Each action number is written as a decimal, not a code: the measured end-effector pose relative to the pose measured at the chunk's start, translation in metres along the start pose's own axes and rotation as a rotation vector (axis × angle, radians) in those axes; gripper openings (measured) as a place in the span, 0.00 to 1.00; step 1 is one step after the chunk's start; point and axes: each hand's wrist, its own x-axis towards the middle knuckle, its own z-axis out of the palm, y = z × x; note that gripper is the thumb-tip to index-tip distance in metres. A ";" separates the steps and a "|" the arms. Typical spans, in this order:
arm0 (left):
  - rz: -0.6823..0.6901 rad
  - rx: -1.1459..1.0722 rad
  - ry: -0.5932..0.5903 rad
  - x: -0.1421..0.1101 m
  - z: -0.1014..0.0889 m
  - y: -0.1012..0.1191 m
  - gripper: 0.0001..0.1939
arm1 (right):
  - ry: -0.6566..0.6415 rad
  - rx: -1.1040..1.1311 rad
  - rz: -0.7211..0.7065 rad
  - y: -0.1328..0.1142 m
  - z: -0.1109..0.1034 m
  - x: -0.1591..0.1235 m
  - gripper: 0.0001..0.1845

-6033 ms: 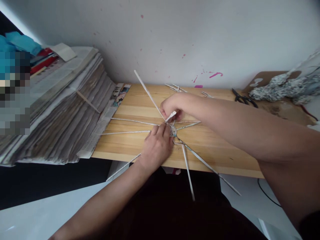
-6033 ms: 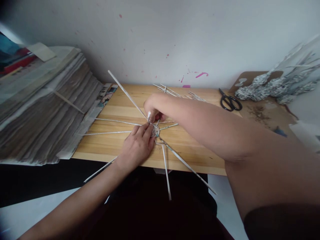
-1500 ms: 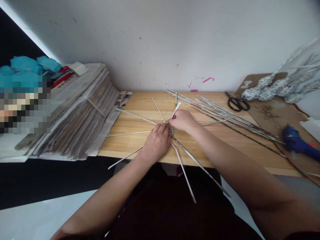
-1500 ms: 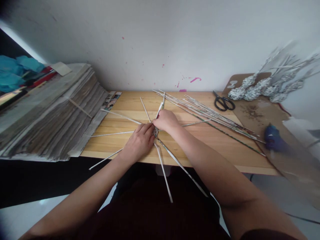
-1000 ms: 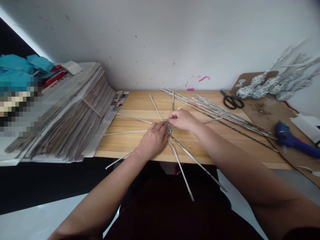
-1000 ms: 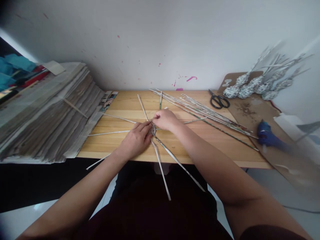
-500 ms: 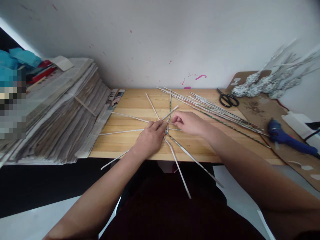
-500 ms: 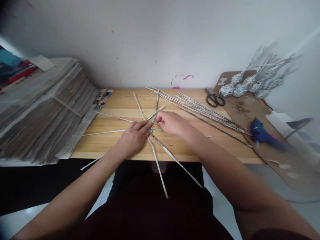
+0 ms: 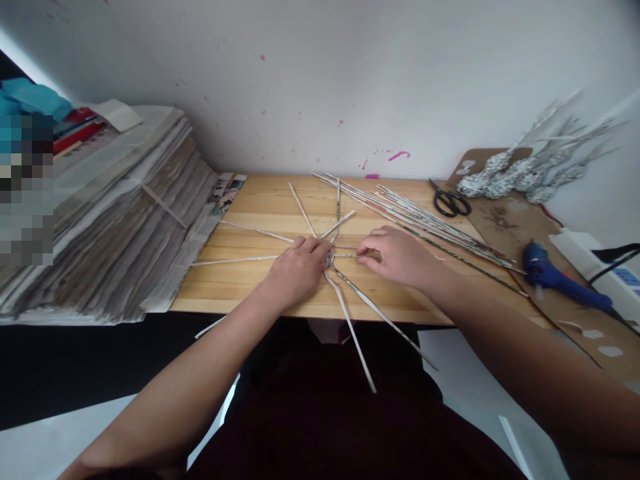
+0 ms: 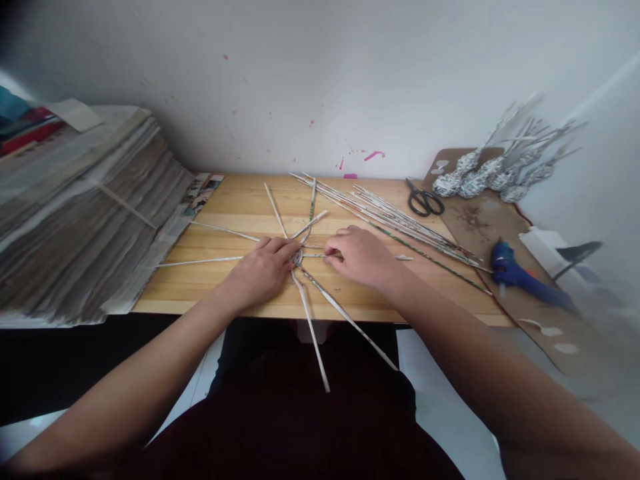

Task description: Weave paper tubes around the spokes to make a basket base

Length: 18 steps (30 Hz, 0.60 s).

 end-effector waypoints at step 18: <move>-0.004 -0.029 -0.015 0.004 -0.005 -0.001 0.18 | 0.096 -0.161 -0.069 0.004 0.014 -0.002 0.11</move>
